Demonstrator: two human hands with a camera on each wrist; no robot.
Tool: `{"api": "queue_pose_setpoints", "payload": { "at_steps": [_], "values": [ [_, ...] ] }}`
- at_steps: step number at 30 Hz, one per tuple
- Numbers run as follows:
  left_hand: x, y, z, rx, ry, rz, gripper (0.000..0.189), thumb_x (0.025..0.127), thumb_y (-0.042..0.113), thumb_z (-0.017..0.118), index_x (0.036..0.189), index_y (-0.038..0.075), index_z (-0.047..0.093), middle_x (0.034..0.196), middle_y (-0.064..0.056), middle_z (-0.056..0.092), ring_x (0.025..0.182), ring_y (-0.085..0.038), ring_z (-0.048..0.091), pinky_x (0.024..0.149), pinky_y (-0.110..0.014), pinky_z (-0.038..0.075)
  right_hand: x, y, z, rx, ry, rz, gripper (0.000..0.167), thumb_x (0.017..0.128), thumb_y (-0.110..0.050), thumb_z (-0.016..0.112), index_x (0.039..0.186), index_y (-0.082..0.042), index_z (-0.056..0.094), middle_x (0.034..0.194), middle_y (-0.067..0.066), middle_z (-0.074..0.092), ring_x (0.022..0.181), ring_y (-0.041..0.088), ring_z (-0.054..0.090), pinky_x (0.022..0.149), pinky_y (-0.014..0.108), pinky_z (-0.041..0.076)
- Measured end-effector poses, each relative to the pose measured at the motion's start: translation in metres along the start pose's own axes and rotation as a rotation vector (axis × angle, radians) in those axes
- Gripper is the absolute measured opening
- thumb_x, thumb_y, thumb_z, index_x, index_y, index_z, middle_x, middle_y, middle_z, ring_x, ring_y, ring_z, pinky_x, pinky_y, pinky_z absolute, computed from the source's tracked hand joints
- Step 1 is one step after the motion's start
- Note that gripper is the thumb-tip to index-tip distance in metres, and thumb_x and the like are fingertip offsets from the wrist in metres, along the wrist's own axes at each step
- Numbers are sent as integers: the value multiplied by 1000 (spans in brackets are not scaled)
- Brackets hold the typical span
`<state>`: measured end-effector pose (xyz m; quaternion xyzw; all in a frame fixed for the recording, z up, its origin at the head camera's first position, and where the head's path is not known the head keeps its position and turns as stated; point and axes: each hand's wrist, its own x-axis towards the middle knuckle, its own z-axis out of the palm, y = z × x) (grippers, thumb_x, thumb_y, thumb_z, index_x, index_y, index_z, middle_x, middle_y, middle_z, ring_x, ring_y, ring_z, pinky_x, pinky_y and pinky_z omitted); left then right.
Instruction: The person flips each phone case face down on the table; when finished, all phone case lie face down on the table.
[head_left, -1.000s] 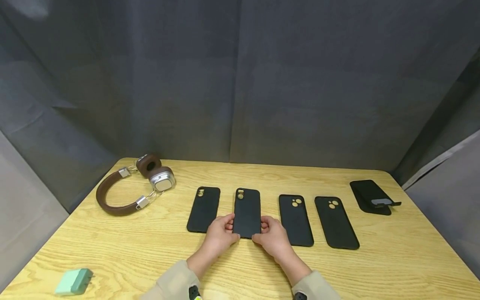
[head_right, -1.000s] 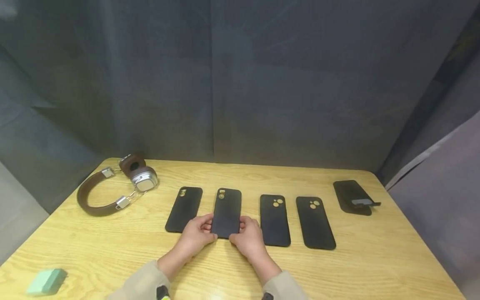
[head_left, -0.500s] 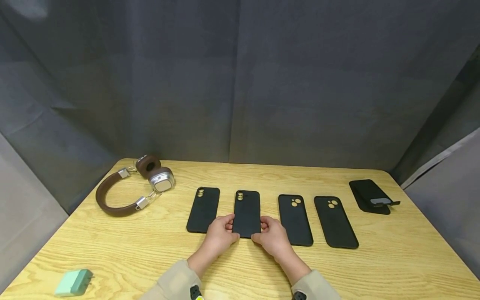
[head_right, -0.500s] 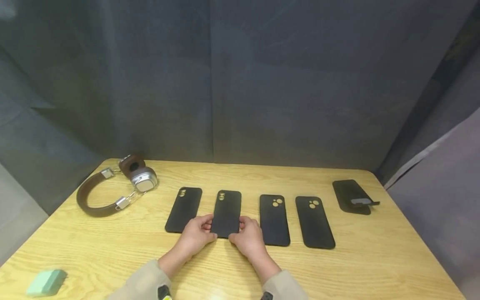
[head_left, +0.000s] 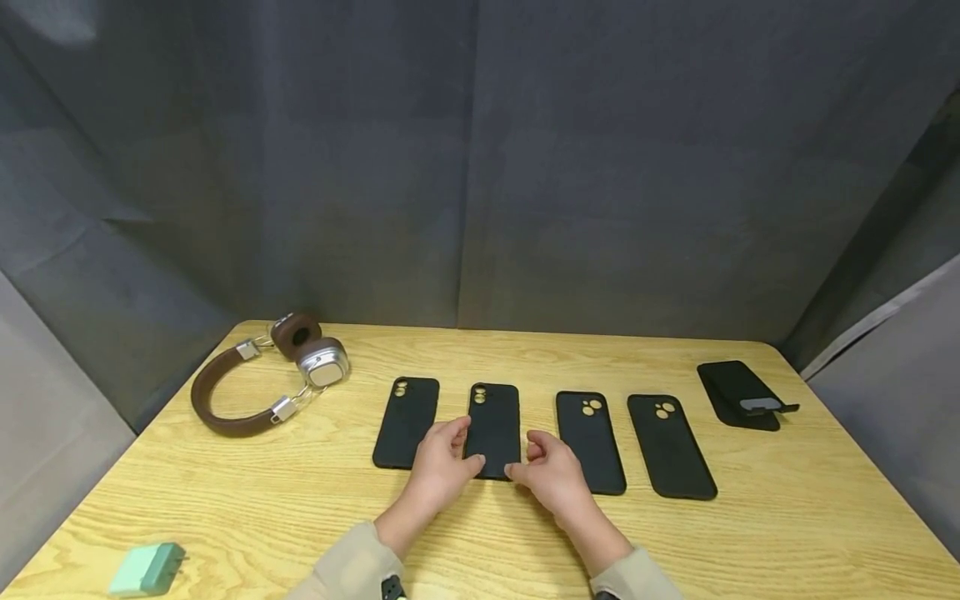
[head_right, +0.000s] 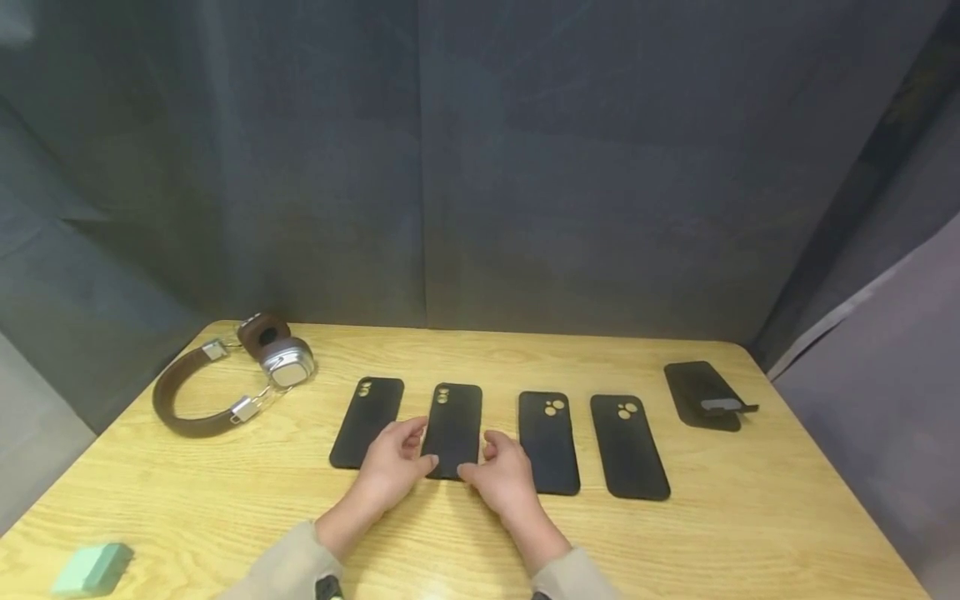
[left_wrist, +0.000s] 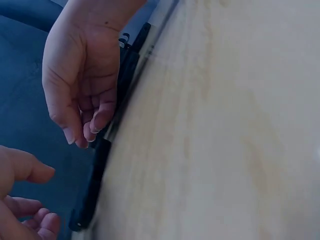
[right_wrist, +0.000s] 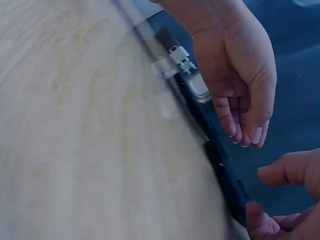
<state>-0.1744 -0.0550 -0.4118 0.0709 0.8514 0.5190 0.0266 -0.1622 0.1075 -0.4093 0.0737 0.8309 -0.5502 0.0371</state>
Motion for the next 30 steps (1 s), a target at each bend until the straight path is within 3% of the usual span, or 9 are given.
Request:
{"api": "queue_pose_setpoints", "payload": {
  "at_steps": [5,9,15,20,30],
  "values": [
    [1,9,2,-37,25,73,53,82,7,66,131,-1,48,120,-18,51,106,-32,52,89,-42,46,-2,-5,-15,17,28,-33,57,76,-5,70,128,4,47,104,15,48,82,20,49,60,26,43],
    [2,13,8,-98,6,99,52,84,6,64,132,0,48,123,-18,52,108,-31,53,91,-41,46,-4,-9,-31,-9,55,-55,50,81,-7,67,127,-1,50,106,15,49,83,19,47,60,24,42],
    [7,16,22,-235,-56,90,51,86,5,62,133,-3,46,128,-21,51,114,-32,52,93,-37,46,-6,-8,-53,-31,62,-67,46,85,-10,63,128,-4,50,112,17,51,89,21,48,70,25,44],
    [5,30,28,-303,-101,77,49,87,5,60,133,-6,45,132,-23,49,116,-34,51,92,-36,47,-6,-2,-66,-85,73,-84,46,87,-13,61,130,-3,49,117,19,52,99,25,52,79,32,47],
    [11,33,49,-289,-173,57,47,86,6,62,131,-3,49,128,-21,53,112,-32,56,82,-34,52,-6,13,-85,-142,71,-53,53,88,-16,60,136,-2,43,129,21,49,117,33,46,92,46,43]
  ]
}}
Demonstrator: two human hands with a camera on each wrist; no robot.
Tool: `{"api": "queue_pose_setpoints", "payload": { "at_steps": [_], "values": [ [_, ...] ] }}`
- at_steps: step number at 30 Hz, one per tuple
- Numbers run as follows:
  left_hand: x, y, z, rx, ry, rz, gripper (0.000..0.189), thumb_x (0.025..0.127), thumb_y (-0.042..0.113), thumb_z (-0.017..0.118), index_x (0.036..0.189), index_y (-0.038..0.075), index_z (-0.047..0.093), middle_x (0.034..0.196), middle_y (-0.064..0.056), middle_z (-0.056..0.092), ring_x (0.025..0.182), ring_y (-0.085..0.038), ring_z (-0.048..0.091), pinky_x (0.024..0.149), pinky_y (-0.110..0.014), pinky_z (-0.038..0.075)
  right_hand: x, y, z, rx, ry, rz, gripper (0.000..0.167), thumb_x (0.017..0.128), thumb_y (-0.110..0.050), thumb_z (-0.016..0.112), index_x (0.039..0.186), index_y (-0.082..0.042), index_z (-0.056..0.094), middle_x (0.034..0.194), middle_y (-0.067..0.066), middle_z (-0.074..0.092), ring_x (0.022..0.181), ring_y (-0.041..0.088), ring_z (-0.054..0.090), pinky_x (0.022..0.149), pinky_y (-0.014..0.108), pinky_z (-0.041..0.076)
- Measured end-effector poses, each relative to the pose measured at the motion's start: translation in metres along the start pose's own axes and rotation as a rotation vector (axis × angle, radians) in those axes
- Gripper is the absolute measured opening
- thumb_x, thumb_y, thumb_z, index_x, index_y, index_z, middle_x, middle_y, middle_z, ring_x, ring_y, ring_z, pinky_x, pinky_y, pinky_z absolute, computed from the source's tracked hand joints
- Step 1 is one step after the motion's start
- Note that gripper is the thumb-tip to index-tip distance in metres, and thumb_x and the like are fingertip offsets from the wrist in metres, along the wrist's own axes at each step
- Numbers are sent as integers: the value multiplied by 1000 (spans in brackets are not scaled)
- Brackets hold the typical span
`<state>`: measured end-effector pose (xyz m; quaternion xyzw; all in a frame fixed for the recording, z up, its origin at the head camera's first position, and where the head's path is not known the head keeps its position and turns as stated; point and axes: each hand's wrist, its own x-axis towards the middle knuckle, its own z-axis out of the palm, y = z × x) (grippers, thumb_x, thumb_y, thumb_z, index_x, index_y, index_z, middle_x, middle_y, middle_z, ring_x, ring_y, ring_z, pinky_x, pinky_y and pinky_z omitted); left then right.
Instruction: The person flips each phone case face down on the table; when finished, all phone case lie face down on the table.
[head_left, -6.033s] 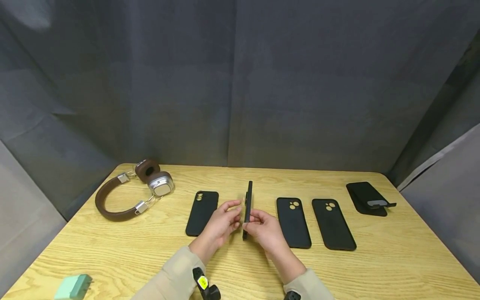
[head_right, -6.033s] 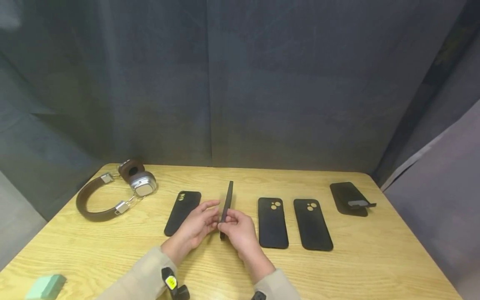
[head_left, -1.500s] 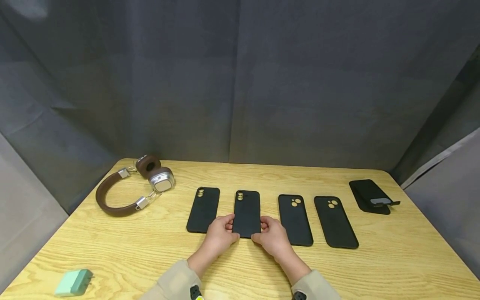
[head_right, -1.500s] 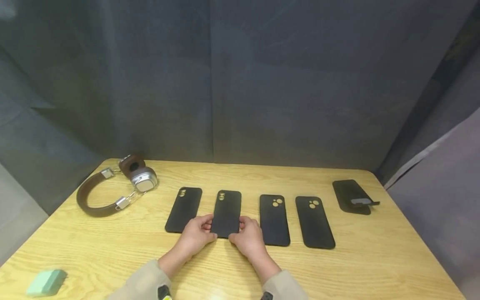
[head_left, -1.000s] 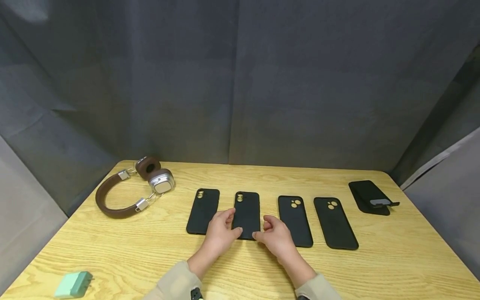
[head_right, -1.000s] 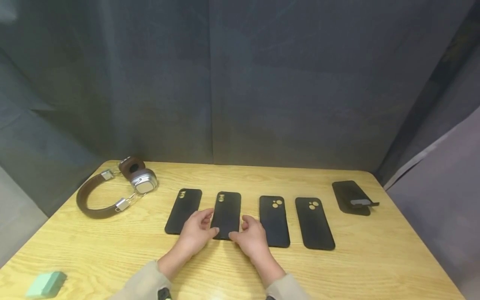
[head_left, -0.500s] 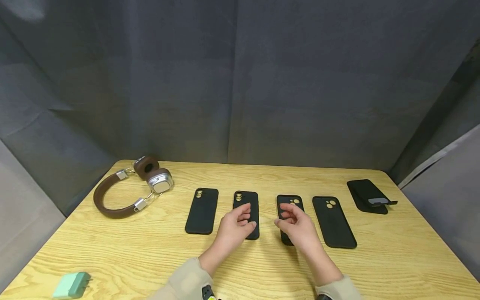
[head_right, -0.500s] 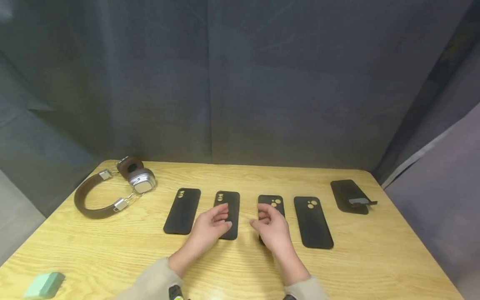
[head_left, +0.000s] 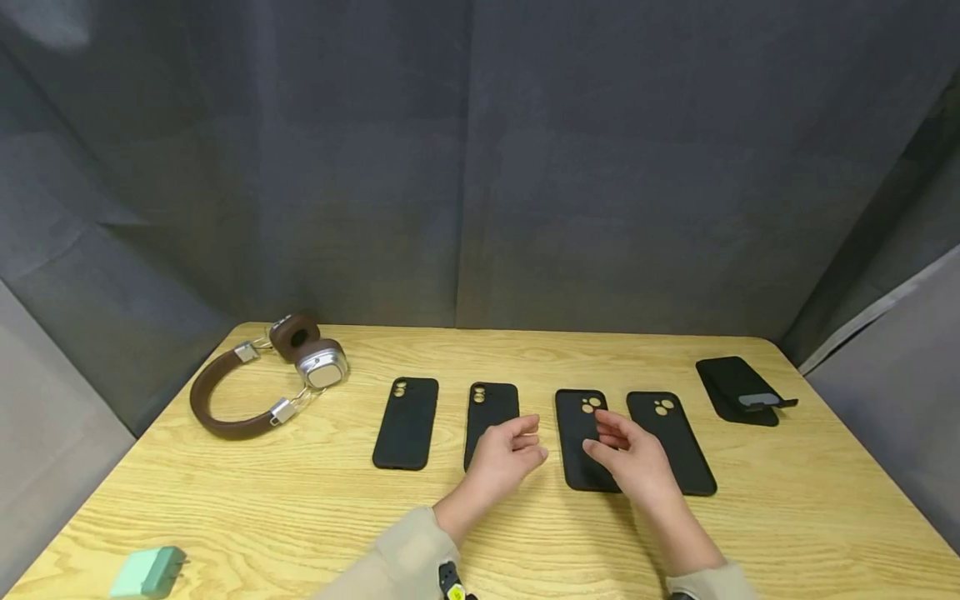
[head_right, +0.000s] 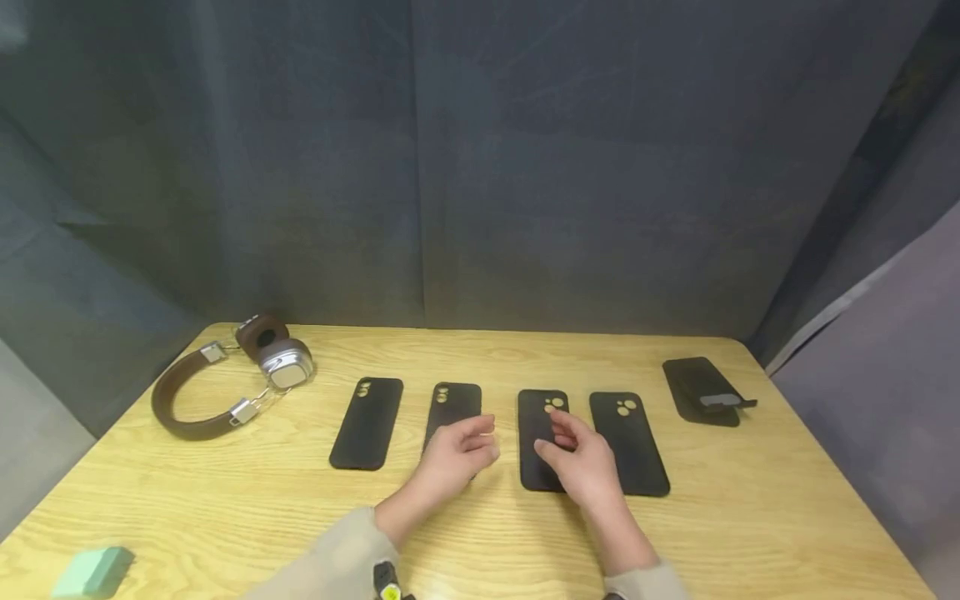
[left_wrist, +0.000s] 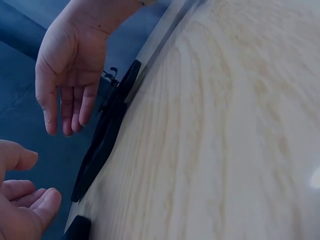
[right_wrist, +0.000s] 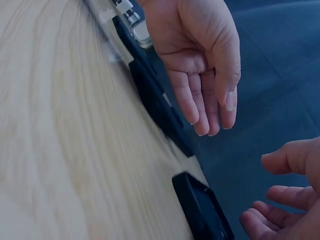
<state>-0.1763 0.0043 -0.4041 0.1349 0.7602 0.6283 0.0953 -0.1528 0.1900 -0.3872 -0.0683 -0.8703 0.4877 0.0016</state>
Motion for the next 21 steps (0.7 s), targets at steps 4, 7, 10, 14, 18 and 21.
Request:
{"api": "queue_pose_setpoints", "payload": {
  "at_steps": [4,7,10,14,18,21],
  "values": [
    [4,-3,7,39,-18,-6,47,85,7,64,130,-2,51,126,-19,55,111,-30,57,81,-31,52,2,7,-5,-12,9,14,54,88,-16,60,136,0,42,130,22,47,118,34,46,94,47,42],
    [8,-6,12,81,-32,-15,49,85,8,65,130,-2,50,124,-19,56,111,-29,57,81,-30,52,2,10,-8,-25,12,25,55,88,-16,60,136,1,41,131,23,46,119,36,45,95,48,41],
    [12,-8,15,109,-49,-39,51,85,10,65,132,-1,49,125,-19,56,113,-29,56,84,-32,51,2,13,-10,-20,-2,48,57,88,-15,59,138,2,38,136,24,42,123,39,41,97,50,40],
    [17,-7,18,133,-69,-76,53,86,12,65,134,0,46,127,-17,55,115,-28,54,88,-35,49,2,18,-10,-7,-31,76,59,89,-14,59,140,2,34,141,25,36,128,41,36,99,51,38],
    [21,-3,22,155,-68,-99,54,84,10,66,133,-1,47,126,-16,55,114,-28,55,88,-35,49,5,22,-9,-21,-36,70,59,88,-14,60,139,4,35,139,28,37,126,42,38,98,52,38],
    [24,-1,25,172,-56,-114,54,82,8,68,131,-2,48,124,-16,57,110,-27,56,87,-34,49,7,25,-8,-38,-25,69,58,88,-13,60,138,5,37,136,29,40,123,42,40,96,52,39]
  ]
}}
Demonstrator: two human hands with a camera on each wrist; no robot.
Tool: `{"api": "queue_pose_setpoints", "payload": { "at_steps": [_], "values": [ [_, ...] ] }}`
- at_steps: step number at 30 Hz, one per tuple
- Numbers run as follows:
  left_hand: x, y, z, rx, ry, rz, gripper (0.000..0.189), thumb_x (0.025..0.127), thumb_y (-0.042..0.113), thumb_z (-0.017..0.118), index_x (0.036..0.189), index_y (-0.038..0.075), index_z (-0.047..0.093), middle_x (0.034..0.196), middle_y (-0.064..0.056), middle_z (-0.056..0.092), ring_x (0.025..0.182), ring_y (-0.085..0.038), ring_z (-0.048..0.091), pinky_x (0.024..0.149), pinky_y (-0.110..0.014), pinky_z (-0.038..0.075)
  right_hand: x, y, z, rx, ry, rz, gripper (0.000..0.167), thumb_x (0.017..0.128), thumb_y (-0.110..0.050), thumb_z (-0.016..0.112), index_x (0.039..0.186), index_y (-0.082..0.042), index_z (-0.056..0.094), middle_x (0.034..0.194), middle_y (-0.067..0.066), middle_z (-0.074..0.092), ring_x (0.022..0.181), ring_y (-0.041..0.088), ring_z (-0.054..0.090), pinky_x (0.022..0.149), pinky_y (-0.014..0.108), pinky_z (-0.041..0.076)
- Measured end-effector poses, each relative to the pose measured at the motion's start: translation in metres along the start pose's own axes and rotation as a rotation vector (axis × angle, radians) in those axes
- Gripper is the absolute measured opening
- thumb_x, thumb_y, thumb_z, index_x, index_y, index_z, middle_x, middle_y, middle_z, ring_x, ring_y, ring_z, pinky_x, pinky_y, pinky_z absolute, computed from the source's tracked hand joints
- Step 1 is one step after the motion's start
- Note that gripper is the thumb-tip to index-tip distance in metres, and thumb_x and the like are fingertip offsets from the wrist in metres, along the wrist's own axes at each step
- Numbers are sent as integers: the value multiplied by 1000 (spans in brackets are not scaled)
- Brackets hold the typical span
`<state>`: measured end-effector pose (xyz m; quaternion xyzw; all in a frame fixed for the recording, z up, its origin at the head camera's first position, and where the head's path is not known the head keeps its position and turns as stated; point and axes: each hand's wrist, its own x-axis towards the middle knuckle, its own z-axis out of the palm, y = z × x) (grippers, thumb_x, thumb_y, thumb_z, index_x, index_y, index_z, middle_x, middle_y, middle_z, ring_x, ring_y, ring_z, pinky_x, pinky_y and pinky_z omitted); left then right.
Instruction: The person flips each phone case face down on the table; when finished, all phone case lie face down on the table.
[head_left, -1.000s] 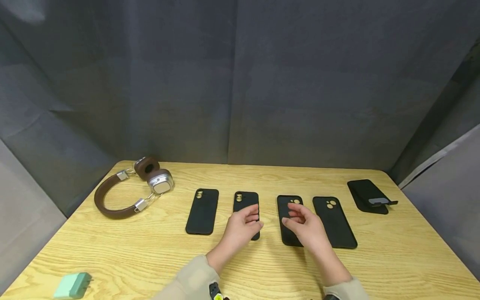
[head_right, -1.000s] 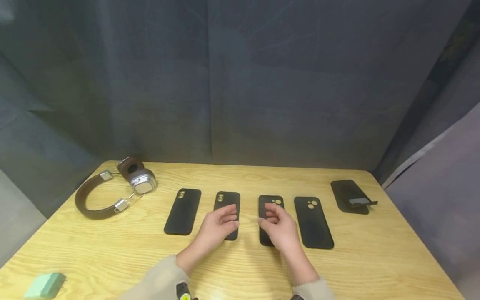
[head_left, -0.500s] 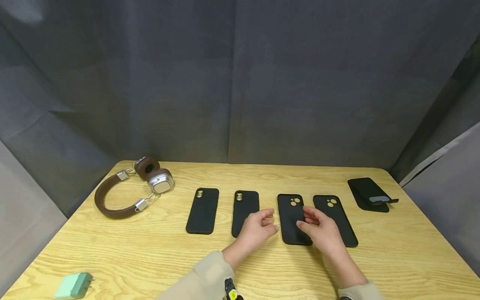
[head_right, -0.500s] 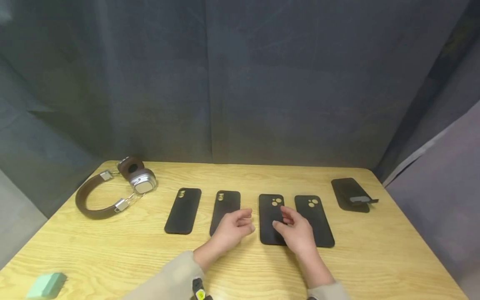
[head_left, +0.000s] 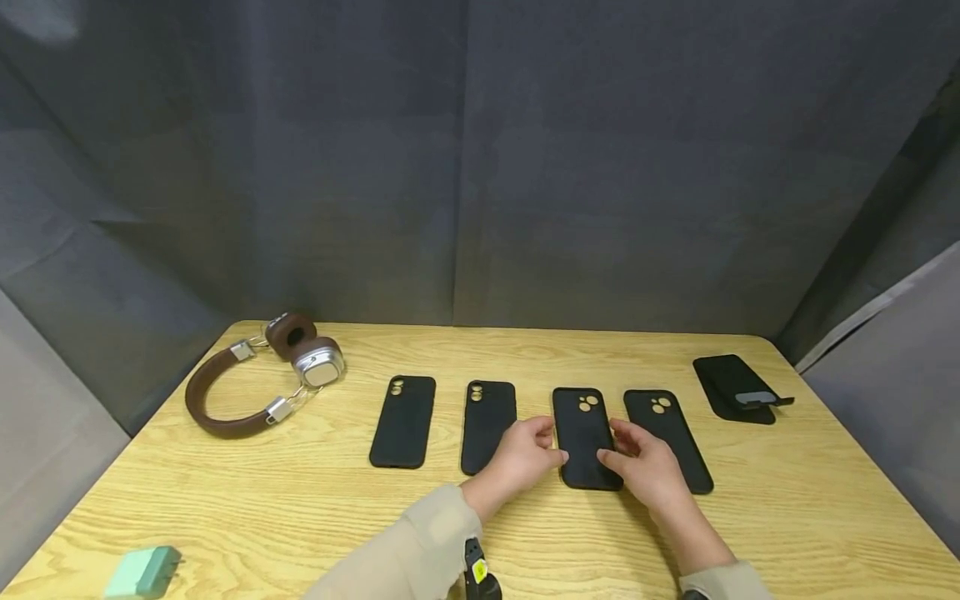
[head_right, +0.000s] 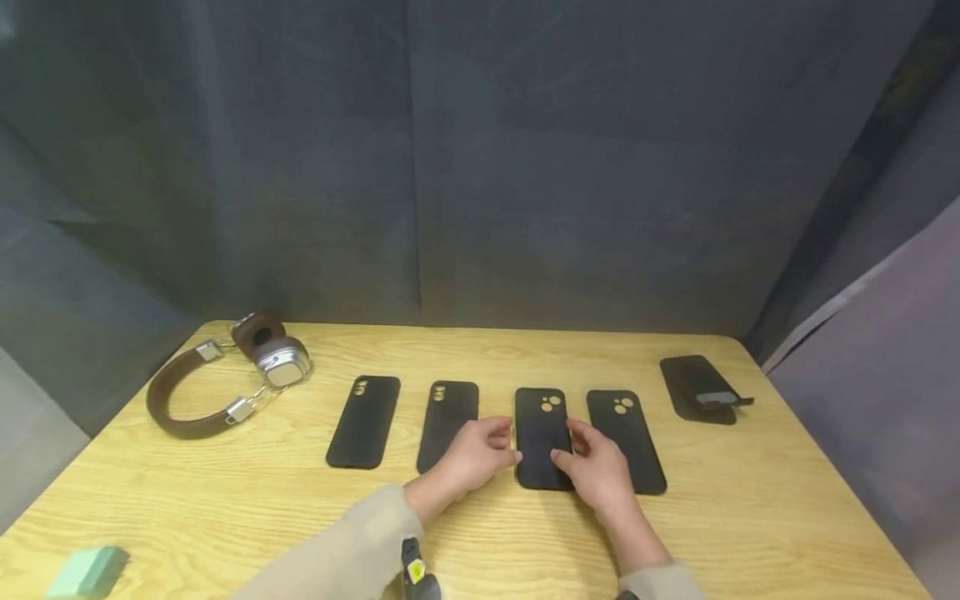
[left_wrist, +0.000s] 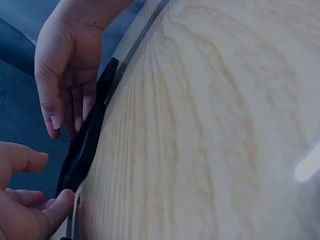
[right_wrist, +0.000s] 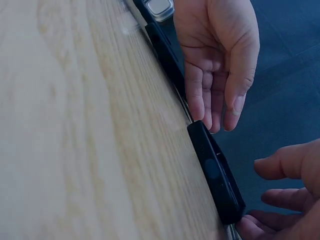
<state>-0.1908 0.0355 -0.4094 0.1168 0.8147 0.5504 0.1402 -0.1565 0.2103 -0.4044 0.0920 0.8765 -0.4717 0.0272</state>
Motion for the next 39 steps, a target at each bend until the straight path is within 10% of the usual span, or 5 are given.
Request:
{"api": "queue_pose_setpoints", "payload": {
  "at_steps": [20,39],
  "values": [
    [13,1,11,-164,62,-136,47,79,4,71,122,-7,55,112,-15,60,104,-23,57,83,-28,51,16,1,14,-137,178,-4,40,80,6,60,120,8,54,109,27,58,100,36,55,84,47,46],
    [9,-5,11,-345,81,-49,46,81,-2,67,124,-8,52,109,-15,57,98,-22,58,81,-27,51,15,-2,12,-56,222,36,33,85,7,54,118,9,56,109,27,60,101,35,57,82,43,48]
  ]
}}
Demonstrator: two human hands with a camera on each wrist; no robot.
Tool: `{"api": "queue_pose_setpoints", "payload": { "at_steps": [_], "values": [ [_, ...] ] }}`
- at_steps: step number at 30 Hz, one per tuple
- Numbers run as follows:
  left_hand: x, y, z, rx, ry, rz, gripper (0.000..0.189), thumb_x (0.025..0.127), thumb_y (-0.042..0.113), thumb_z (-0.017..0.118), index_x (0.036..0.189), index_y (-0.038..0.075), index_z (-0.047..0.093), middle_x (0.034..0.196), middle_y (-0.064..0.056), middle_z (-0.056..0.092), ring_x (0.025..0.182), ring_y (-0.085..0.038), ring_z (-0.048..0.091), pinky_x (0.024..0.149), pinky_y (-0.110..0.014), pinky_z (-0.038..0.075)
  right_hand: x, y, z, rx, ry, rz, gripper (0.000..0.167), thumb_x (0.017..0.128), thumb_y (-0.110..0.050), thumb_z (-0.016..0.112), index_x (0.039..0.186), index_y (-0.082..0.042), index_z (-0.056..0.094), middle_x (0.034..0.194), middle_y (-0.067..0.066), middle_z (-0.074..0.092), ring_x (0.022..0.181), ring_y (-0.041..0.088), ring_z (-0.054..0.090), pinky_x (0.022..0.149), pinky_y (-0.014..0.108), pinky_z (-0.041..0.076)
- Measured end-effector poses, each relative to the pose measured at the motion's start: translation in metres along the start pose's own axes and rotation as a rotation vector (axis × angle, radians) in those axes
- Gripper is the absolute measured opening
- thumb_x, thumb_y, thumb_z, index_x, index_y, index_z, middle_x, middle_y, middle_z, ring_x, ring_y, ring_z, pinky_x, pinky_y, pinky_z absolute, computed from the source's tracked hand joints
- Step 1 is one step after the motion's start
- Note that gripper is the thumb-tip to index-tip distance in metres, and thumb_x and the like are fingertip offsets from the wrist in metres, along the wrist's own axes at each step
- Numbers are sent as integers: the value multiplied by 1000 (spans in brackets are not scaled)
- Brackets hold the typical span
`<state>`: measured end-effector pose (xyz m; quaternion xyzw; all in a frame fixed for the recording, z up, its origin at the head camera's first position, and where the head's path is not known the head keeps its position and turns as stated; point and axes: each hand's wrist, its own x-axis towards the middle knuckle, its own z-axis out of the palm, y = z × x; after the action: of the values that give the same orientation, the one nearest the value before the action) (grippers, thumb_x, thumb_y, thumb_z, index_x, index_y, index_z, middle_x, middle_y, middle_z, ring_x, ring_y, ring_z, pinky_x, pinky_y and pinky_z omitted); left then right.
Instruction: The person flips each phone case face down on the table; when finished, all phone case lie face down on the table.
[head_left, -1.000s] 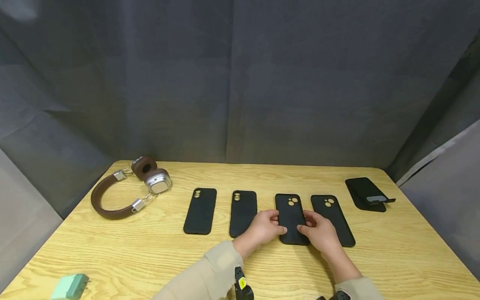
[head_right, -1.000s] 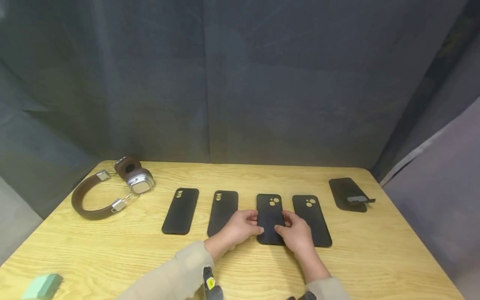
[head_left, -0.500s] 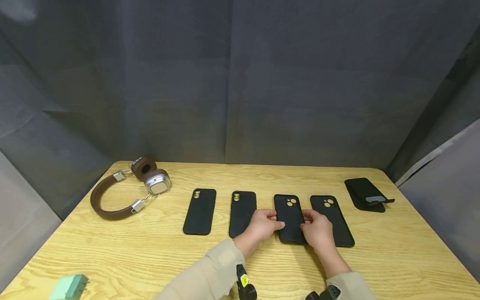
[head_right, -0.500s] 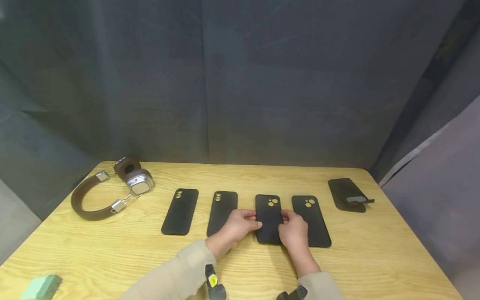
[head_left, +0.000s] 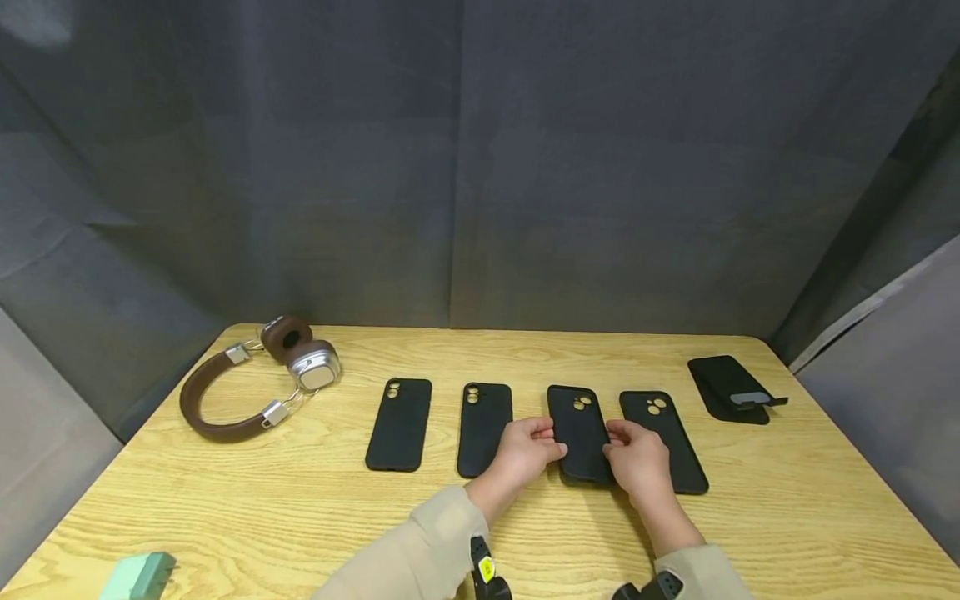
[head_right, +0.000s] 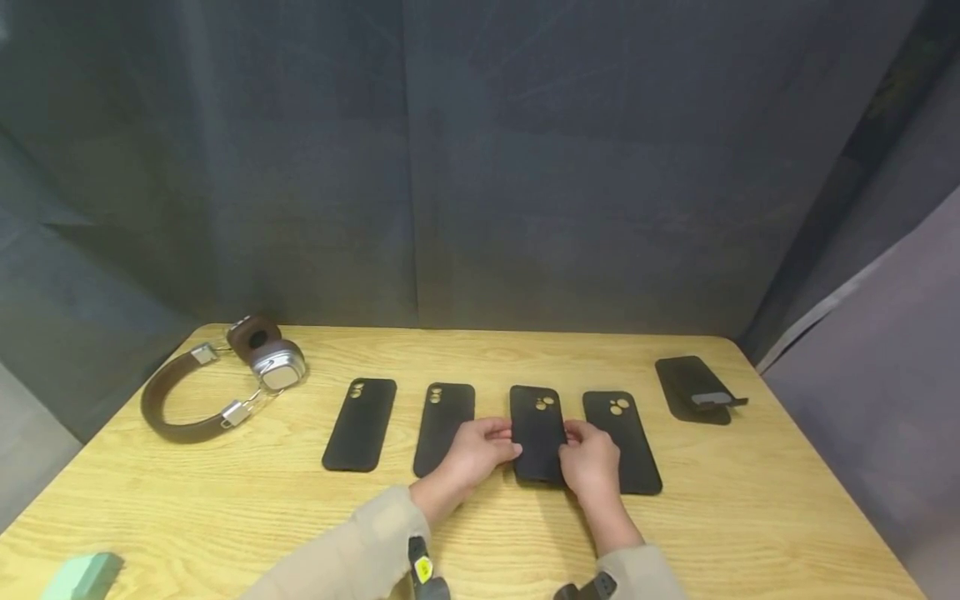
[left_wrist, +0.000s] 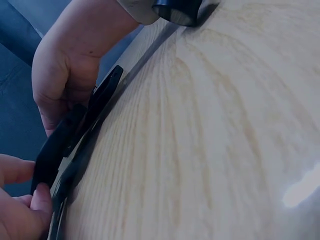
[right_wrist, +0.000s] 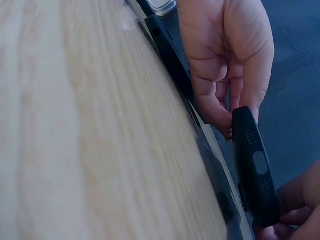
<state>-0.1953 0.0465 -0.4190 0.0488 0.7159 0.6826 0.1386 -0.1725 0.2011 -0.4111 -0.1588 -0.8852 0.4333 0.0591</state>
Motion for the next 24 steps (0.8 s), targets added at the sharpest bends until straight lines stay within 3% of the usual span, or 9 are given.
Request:
{"api": "queue_pose_setpoints", "payload": {
  "at_steps": [6,18,24],
  "values": [
    [-3,1,-4,-73,12,67,43,81,1,67,122,-8,54,106,-14,57,93,-15,58,78,-23,51,-2,-4,0,23,6,-21,32,85,6,55,117,8,58,107,25,61,100,34,58,81,41,50],
    [-3,13,-7,-117,110,122,38,82,4,67,119,-3,59,103,-11,61,88,-11,58,76,-20,50,-5,-11,9,79,28,-78,30,86,2,57,116,6,60,107,24,62,99,32,60,78,36,51],
    [-3,16,-9,-152,143,135,36,81,3,68,116,-3,61,101,-13,62,86,-11,58,75,-21,50,-7,-14,15,113,1,-83,30,86,2,57,116,6,60,109,24,62,101,32,60,80,36,51]
  ]
}}
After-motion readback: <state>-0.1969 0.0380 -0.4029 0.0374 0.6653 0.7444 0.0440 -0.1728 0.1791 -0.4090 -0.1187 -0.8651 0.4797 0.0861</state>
